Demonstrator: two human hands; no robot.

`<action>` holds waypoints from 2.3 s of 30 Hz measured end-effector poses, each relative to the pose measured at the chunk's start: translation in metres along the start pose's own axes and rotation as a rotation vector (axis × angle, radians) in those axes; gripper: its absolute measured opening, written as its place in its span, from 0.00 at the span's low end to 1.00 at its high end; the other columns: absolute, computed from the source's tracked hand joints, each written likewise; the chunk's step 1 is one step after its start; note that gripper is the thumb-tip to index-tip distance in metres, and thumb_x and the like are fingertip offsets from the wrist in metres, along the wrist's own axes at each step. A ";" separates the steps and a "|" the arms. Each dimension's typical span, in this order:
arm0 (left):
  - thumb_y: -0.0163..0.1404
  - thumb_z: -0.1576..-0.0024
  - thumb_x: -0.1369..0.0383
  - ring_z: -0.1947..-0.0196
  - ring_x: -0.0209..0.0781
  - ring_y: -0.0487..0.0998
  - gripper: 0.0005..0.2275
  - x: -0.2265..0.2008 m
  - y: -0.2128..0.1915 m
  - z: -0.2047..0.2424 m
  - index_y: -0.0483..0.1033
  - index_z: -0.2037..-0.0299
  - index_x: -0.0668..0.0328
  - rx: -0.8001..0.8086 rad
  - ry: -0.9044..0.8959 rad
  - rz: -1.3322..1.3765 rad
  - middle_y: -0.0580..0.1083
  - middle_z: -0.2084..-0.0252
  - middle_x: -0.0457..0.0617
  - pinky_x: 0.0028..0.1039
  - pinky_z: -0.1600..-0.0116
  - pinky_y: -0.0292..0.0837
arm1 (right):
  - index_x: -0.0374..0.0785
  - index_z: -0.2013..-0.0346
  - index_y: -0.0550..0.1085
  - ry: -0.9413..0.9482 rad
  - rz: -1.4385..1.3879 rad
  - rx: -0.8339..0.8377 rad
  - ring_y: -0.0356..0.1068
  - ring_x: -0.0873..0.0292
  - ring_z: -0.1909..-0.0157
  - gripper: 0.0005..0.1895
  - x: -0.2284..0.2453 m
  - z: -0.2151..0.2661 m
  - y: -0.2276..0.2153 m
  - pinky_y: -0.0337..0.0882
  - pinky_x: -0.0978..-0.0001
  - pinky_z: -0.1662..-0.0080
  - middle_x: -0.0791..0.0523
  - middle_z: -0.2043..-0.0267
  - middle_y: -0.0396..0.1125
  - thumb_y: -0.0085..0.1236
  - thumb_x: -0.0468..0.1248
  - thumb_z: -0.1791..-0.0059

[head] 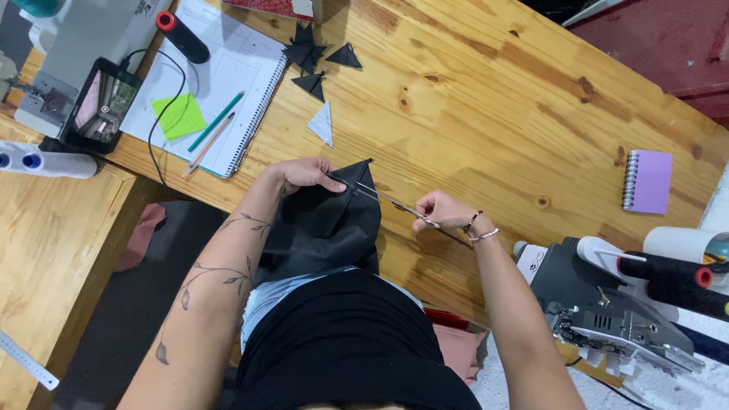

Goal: The person uses a triangular paper template to mark and cut triangular pieces from a black fabric. They repeatedly position the template, trace the shape with a yellow chalk, and cut along the lines with scissors. The cut fabric pieces are placed on the table.

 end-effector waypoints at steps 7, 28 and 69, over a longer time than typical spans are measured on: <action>0.65 0.54 0.71 0.82 0.42 0.80 0.07 0.005 -0.004 -0.006 0.83 0.68 0.63 -0.005 0.025 0.006 0.77 0.81 0.51 0.27 0.74 0.79 | 0.47 0.84 0.70 -0.007 -0.029 0.004 0.54 0.72 0.77 0.23 0.001 -0.007 0.009 0.52 0.81 0.71 0.71 0.84 0.57 0.80 0.51 0.65; 0.66 0.55 0.73 0.81 0.42 0.81 0.09 0.003 -0.010 -0.004 0.84 0.66 0.67 -0.018 0.086 0.044 0.78 0.80 0.51 0.28 0.73 0.80 | 0.46 0.85 0.67 -0.050 0.067 0.051 0.56 0.70 0.79 0.28 0.050 -0.017 0.011 0.54 0.79 0.72 0.67 0.86 0.58 0.79 0.57 0.66; 0.70 0.59 0.66 0.82 0.36 0.79 0.09 0.030 -0.036 -0.003 0.85 0.71 0.56 -0.154 0.054 -0.240 0.77 0.80 0.46 0.19 0.74 0.76 | 0.52 0.82 0.76 0.290 0.385 -0.802 0.74 0.50 0.68 0.19 0.041 0.018 -0.043 0.68 0.66 0.66 0.56 0.78 0.72 0.74 0.58 0.67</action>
Point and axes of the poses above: each hand's wrist, its own z-axis away from the middle knuckle, its own y-axis out of the palm, x = y × z, the point moved 7 cm from there along -z, towards the middle knuckle
